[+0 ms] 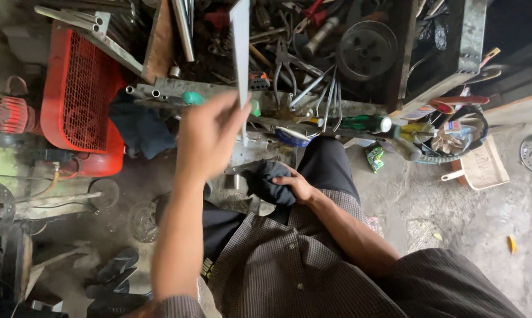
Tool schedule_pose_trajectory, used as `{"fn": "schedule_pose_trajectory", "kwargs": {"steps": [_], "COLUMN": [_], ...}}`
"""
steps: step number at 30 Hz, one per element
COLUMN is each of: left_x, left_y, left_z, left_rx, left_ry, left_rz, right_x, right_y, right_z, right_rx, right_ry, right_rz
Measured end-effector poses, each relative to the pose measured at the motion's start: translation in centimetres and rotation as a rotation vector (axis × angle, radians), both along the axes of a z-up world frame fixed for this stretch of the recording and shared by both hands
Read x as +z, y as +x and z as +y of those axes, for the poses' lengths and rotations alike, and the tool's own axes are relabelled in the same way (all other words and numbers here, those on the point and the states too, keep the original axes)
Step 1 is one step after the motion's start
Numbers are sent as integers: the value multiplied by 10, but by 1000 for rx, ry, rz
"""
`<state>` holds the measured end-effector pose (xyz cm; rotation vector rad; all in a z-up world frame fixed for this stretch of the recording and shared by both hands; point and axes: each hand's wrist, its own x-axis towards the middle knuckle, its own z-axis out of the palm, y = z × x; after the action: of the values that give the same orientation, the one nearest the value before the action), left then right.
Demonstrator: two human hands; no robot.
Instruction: The person sits on the floor in a workshop and cleans a small orange mechanical part using a dark cloth. They wipe the part thoroughly, turning it over to clean all sides. Later, they pick up a metal rod and wipe it with the same cloth.
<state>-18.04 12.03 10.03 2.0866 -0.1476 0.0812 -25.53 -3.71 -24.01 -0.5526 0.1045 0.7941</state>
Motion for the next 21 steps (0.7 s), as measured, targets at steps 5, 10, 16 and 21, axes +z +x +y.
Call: {"fn": "schedule_pose_trajectory", "kwargs": {"steps": [5,10,16,21], "left_x": [7,-61,-73,-24], "left_y": [119,188,194,149], "left_z": [-53,-74,-80,-86], "left_rx": [-129,-128,-189,-290], "left_ry": [605,809,907,770], "left_rz": [140,3,156,287], "right_x": [-22,-18,-30,-27], "right_y": [10,14,12,14], "right_z": [7,-2,-17,-12], "right_rx": [4,34,14,-12], "right_ry": [-190,-304,-340,-262], "right_rz": [-97,-116,-76,-83]}}
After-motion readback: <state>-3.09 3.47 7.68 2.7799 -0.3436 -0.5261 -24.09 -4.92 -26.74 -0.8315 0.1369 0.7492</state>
